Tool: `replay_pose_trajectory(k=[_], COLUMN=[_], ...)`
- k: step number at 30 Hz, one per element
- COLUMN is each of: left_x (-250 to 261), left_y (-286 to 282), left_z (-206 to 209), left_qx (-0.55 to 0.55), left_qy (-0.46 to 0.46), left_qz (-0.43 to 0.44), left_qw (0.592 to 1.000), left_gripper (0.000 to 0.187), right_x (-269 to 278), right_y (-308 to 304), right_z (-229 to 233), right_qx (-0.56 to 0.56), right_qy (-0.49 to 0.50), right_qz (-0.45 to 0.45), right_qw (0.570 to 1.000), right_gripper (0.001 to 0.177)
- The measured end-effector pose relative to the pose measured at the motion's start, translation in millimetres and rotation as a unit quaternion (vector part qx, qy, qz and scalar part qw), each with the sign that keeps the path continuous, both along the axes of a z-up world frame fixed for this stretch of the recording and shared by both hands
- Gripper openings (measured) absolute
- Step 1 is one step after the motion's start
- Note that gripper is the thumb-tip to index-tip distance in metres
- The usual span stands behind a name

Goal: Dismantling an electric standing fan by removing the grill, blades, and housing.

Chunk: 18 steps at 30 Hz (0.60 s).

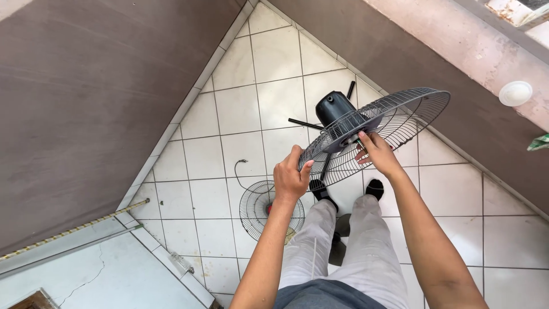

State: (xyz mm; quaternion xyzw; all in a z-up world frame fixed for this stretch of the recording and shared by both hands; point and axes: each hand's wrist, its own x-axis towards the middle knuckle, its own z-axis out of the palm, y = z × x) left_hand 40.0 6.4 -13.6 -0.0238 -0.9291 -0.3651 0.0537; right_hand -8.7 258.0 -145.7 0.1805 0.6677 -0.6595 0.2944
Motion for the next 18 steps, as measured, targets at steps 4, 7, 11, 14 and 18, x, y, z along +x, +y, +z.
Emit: replay_pose_trajectory(k=[4, 7, 11, 14, 18], left_x=[9, 15, 24, 29, 32], left_y=[1, 3, 9, 14, 15], left_z=[-5, -2, -1, 4, 2], left_qx=[-0.011, 0.001, -0.003, 0.003, 0.006], left_qy=[-0.027, 0.000, -0.001, 0.004, -0.003], left_qz=[-0.004, -0.010, -0.018, -0.024, -0.022], left_qw=[1.000, 1.000, 1.000, 1.000, 1.000], left_gripper=[0.066, 0.067, 0.068, 0.067, 0.066], right_x=[3, 2, -7, -6, 0], right_y=[-1, 3, 16, 18, 12], right_z=[24, 33, 25, 24, 39], right_qx=[-0.074, -0.093, -0.133, -0.122, -0.128], right_qy=[-0.068, -0.083, -0.140, -0.150, -0.168], right_qz=[-0.035, -0.037, -0.025, -0.038, -0.105], right_qw=[0.994, 0.991, 0.981, 0.980, 0.972], right_gripper=[0.053, 0.049, 0.038, 0.031, 0.019])
